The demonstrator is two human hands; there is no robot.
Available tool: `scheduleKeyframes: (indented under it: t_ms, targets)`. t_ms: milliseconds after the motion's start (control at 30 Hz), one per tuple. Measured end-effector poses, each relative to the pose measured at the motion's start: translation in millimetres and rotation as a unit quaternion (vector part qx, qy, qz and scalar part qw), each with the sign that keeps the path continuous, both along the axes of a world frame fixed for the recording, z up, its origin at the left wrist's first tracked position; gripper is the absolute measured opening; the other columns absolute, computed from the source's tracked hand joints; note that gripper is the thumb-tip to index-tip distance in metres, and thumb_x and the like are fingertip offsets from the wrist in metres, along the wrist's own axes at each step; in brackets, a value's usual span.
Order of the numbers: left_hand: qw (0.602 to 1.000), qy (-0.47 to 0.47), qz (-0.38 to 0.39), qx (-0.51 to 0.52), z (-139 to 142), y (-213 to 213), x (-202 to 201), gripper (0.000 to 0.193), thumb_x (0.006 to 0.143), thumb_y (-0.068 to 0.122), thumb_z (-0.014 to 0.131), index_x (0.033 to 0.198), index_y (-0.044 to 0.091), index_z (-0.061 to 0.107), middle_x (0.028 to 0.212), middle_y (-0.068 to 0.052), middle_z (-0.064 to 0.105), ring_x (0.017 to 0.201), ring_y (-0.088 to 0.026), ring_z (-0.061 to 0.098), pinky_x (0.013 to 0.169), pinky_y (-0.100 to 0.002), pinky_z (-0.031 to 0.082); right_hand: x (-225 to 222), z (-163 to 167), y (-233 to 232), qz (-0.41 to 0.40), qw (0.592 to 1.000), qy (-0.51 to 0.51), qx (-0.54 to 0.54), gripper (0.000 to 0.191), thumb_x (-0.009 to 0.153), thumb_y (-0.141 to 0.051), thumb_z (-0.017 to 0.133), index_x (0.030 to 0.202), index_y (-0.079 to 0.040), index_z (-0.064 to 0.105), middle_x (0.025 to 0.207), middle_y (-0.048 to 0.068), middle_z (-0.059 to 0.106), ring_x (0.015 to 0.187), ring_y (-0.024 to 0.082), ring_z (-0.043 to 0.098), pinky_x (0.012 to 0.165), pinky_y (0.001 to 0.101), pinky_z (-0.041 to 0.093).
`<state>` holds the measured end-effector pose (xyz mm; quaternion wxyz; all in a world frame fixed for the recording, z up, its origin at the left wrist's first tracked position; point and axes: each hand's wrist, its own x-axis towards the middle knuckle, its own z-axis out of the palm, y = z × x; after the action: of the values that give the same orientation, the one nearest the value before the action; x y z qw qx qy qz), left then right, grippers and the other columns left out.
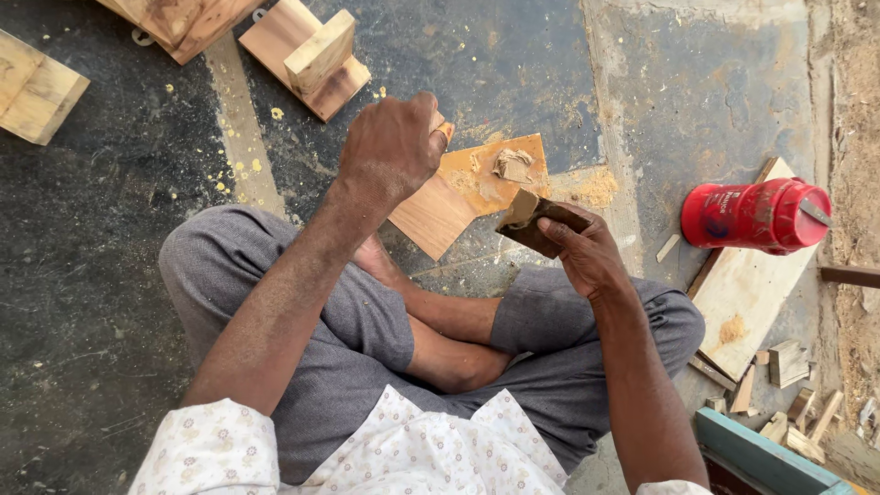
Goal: The person sits cross-legged on the floor sanding small L-shaped wooden pieces with sandpaper, rubbing the surfaces and edges, then placing finished pieces aside and picking up the next piece to sand.
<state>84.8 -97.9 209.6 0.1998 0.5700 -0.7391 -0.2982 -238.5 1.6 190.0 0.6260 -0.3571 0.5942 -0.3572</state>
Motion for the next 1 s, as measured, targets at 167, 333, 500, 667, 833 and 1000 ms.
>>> scheduleKeyframes:
  t_ms: [167, 333, 500, 667, 833, 1000]
  targets:
    - [1.0, -0.002, 0.01, -0.026, -4, -2, -2, 0.032, 0.094, 0.03, 0.073, 0.1, -0.001, 0.067, 0.07, -0.019, 0.071, 0.069, -0.032, 0.075, 0.061, -0.046, 0.059, 9, -1, 12, 0.001, 1.0, -0.019, -0.023, 0.04, 0.093, -0.019, 0.075, 0.127, 0.0, 0.07, 0.115, 0.014, 0.076, 0.104, 0.024, 0.074, 0.089, 0.0386, 0.063]
    - [1.0, -0.009, 0.01, 0.001, -11, -6, 1, 0.029, 0.1, 0.03, 0.067, 0.099, 0.001, 0.068, 0.065, -0.013, 0.069, 0.06, -0.022, 0.073, 0.051, -0.038, 0.059, 18, 1, 19, -0.051, 0.997, -0.05, -0.031, 0.036, 0.095, -0.014, 0.073, 0.126, 0.004, 0.068, 0.114, 0.018, 0.074, 0.102, 0.03, 0.074, 0.084, 0.0468, 0.066]
    - [0.999, -0.019, 0.033, -0.032, -22, -14, 7, 0.051, 0.102, 0.053, 0.059, 0.087, 0.005, 0.067, 0.058, -0.008, 0.061, 0.053, -0.019, 0.067, 0.043, -0.036, 0.055, 22, -4, 27, -0.132, 0.983, -0.125, -0.009, 0.044, 0.092, -0.009, 0.072, 0.133, 0.002, 0.061, 0.12, 0.018, 0.072, 0.106, 0.033, 0.074, 0.083, 0.0505, 0.065]
    - [0.997, 0.01, 0.047, -0.06, -40, -29, 23, 0.068, 0.109, 0.064, 0.037, 0.077, 0.011, 0.065, 0.055, -0.005, 0.053, 0.052, -0.019, 0.062, 0.047, -0.04, 0.052, 20, -14, 31, -0.14, 0.978, -0.154, -0.011, 0.044, 0.094, -0.007, 0.071, 0.135, 0.004, 0.059, 0.121, 0.019, 0.072, 0.108, 0.034, 0.073, 0.083, 0.0513, 0.065]
    - [0.992, 0.006, 0.047, -0.113, -48, -32, 25, 0.073, 0.11, 0.067, 0.034, 0.076, 0.009, 0.064, 0.055, -0.006, 0.053, 0.056, -0.021, 0.062, 0.054, -0.046, 0.054, 19, -14, 31, -0.116, 0.983, -0.132, -0.05, 0.033, 0.097, -0.004, 0.068, 0.129, 0.0, 0.066, 0.122, 0.017, 0.071, 0.111, 0.031, 0.072, 0.089, 0.0484, 0.065]
    - [0.997, -0.034, 0.01, -0.075, -36, -14, 1, 0.06, 0.106, 0.056, 0.042, 0.082, 0.008, 0.067, 0.056, -0.009, 0.059, 0.051, -0.023, 0.067, 0.052, -0.043, 0.055, 42, 1, 5, 0.16, 0.912, 0.288, -0.244, 0.031, 0.1, -0.003, 0.064, 0.127, -0.015, 0.073, 0.122, 0.004, 0.074, 0.108, 0.022, 0.072, 0.089, 0.0422, 0.061]
